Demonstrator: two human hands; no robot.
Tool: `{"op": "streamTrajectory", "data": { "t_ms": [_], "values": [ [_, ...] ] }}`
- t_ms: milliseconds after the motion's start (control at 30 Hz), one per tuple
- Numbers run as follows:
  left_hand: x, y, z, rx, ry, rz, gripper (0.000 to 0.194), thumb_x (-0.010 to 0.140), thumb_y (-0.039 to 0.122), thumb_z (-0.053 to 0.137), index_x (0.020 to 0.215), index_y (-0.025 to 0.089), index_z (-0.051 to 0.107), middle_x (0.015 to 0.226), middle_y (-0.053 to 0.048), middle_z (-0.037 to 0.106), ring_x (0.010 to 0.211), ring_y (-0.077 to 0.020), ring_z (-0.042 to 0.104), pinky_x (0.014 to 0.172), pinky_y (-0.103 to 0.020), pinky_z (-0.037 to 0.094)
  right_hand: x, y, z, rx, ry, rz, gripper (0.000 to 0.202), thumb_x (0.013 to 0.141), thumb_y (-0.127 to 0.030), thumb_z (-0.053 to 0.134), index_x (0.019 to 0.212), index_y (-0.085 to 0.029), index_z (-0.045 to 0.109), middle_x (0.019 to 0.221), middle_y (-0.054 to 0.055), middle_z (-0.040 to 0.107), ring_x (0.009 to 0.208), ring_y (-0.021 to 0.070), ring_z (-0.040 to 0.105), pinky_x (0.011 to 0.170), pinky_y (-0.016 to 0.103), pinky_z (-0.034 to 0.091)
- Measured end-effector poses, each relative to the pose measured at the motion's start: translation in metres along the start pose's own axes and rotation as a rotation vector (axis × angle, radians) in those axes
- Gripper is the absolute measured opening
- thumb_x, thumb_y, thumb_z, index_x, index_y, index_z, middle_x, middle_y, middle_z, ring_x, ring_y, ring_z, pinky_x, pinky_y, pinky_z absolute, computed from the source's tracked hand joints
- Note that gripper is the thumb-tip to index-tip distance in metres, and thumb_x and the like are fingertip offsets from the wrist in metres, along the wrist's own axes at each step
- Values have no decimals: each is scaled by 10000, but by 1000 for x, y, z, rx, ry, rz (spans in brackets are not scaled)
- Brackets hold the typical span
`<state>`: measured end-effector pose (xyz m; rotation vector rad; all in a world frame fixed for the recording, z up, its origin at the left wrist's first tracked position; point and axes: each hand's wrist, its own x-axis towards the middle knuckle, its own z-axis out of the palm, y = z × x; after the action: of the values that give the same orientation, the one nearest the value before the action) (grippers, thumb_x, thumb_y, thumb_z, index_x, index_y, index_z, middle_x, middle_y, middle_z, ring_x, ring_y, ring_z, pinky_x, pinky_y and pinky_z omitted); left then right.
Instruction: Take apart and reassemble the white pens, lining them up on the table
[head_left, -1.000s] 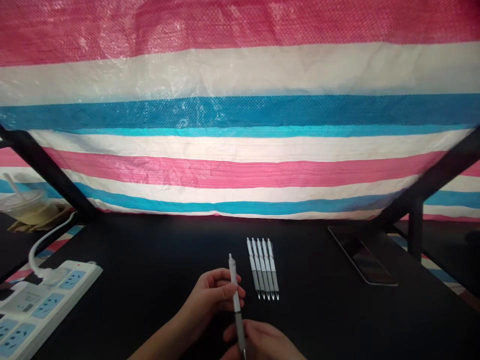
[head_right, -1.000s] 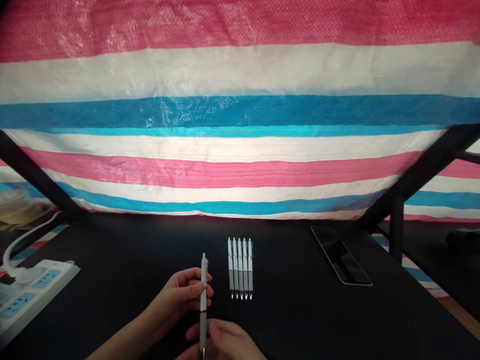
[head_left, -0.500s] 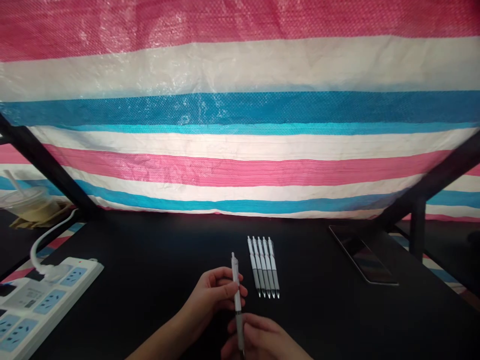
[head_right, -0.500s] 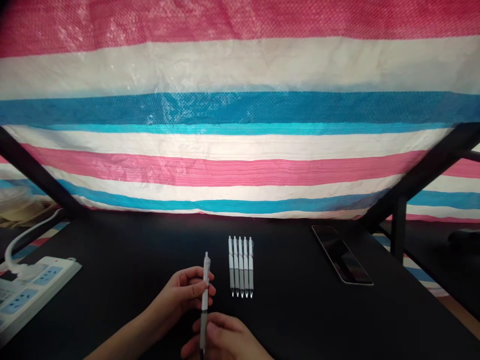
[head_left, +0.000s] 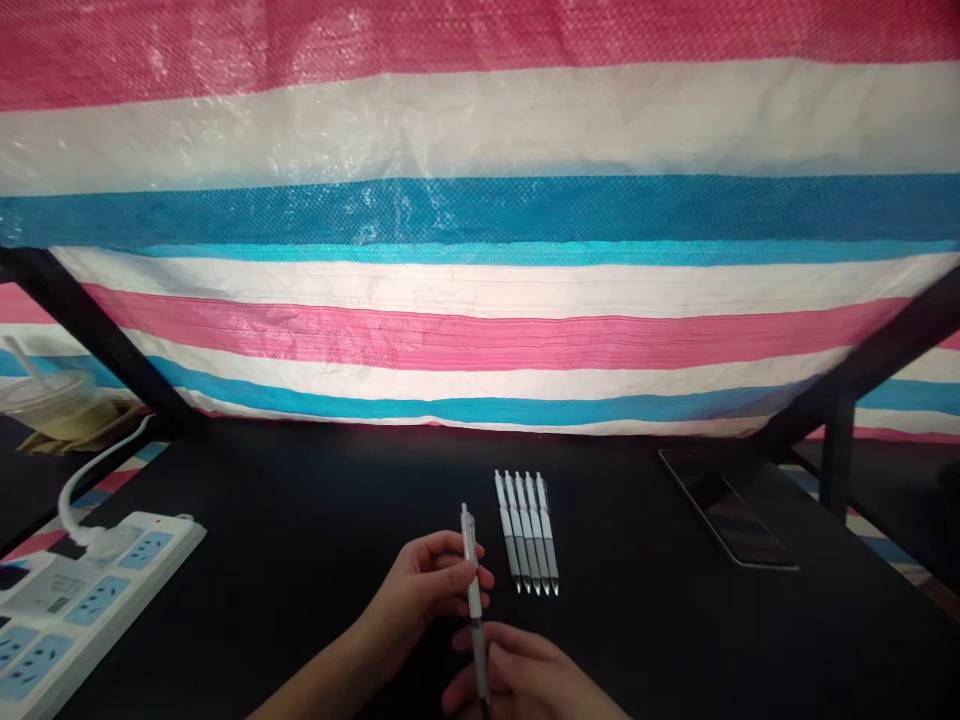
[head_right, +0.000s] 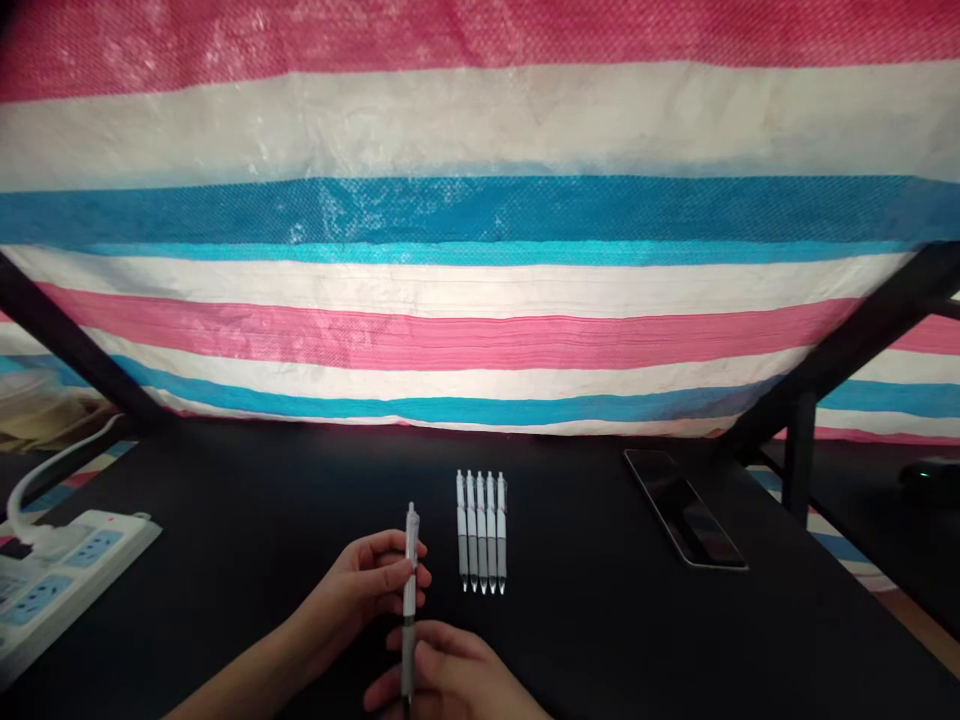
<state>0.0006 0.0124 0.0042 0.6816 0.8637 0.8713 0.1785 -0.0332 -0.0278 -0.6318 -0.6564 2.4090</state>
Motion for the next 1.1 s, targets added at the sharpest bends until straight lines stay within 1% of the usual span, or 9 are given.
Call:
{"op": "streamTrajectory", "data": {
  "t_ms": [33,133,233,300,433,567,767,1000,1100],
  "values": [
    [0,0,0,-1,0,-1,245,731,231,790,911,103,685,801,-110,751,660,-157,691,596,-220,502,0,1,-1,8,-8,9,408,800,-398,748,1033,-86,627,929,139,729,839,207,714,795,335,476],
    [0,0,0,-7,-8,-3,234,741,225,783,915,102,687,807,-111,752,667,-154,692,611,-222,506,0,2,-3,-33,-17,16,375,778,-353,781,990,-74,646,893,145,740,785,182,711,754,297,468],
    [0,0,0,-11,-8,2,232,741,223,784,914,103,687,808,-112,753,667,-155,693,609,-223,508,-2,-1,-1,-39,-40,21,446,785,-391,769,1077,-84,632,954,153,733,857,202,706,802,323,462],
    [0,1,0,-10,-9,-1,240,739,228,789,918,103,688,808,-114,753,669,-160,695,615,-231,514,-3,-3,0,-74,-33,37,442,796,-427,748,1036,-70,646,931,139,722,854,189,696,809,307,458],
    [0,1,2,-18,-1,0,260,738,244,798,926,100,690,810,-113,752,672,-160,695,629,-235,521,0,-1,-4,-224,101,117,394,707,-398,825,866,-102,621,727,32,671,583,74,598,576,179,398],
    [0,1,2,-43,22,31,251,744,248,801,919,103,695,807,-105,750,672,-145,686,639,-228,526,6,5,-12,-267,174,116,455,592,-401,884,741,-149,536,585,-42,578,456,34,467,440,155,284],
    [4,3,-2,-118,94,68,264,726,246,823,928,120,708,809,-88,756,674,-137,691,657,-219,545,6,9,-15,-310,164,90,499,546,-433,895,670,-165,493,546,-78,513,448,20,408,430,161,238],
    [9,14,-7,-209,244,114,298,678,253,858,915,130,725,831,-73,754,689,-130,693,654,-194,559,7,5,-13,-384,141,113,550,497,-478,902,638,-166,471,560,-84,505,472,15,410,458,168,253],
    [11,15,-8,-229,275,111,292,670,245,864,903,133,727,840,-75,754,696,-132,697,649,-191,563,8,6,-13,-385,148,130,578,469,-481,908,628,-171,447,553,-92,505,455,6,398,455,165,251]
  ]
}}
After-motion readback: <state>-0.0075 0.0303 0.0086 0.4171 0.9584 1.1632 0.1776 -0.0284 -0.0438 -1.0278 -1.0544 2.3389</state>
